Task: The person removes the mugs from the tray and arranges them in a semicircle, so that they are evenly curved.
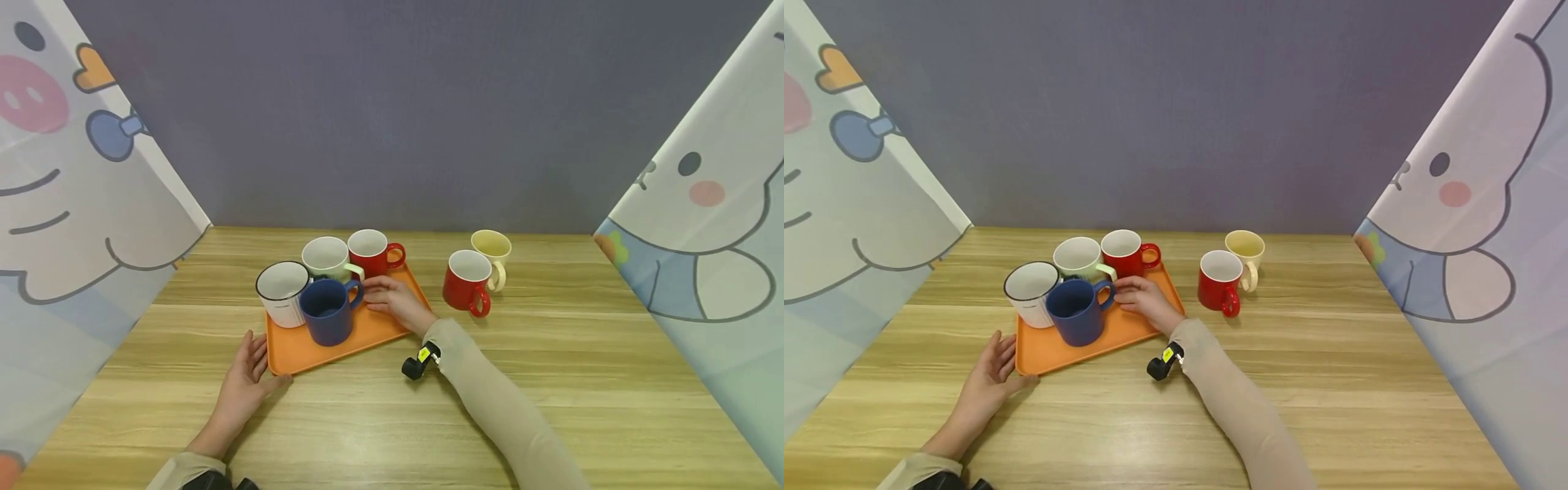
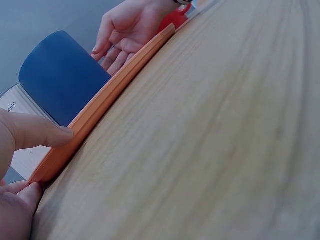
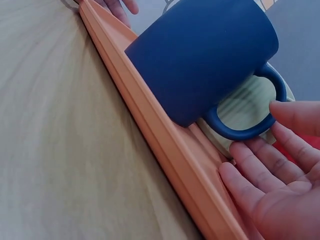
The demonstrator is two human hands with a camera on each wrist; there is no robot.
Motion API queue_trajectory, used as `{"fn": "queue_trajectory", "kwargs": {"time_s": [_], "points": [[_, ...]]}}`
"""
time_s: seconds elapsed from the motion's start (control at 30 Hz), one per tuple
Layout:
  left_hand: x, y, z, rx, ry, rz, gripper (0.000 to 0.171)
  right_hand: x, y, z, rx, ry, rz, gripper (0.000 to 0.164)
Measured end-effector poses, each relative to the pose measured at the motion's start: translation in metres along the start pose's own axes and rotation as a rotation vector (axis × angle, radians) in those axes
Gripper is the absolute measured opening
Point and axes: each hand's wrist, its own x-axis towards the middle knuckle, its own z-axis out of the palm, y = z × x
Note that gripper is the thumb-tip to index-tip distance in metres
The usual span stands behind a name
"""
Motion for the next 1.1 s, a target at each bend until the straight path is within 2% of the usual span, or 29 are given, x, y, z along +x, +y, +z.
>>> {"fn": "queue_trajectory", "kwargs": {"time_s": [0.43,0.73,0.87,1.0,1.1], "points": [[0.001,0.0,0.001,-0.011,0.011,0.013,0.115,-0.001,0.005,-0.009,0.017,-0.081,-0.001,0.035],[-0.001,0.0,0.001,0.003,0.002,0.034,0.115,-0.01,0.007,-0.016,0.0,-0.196,-0.035,0.02],[0.0,0.0,0.001,0.007,0.008,0.047,0.115,-0.012,0.007,-0.017,0.021,-0.241,-0.046,0.021],[0.0,-0.001,0.001,0.013,0.009,0.049,0.115,-0.012,0.004,-0.015,-0.011,-0.267,-0.072,0.017],[0.0,-0.001,0.001,0.009,0.01,0.043,0.115,-0.013,0.0,-0.012,-0.046,-0.3,-0.096,0.022]]}}
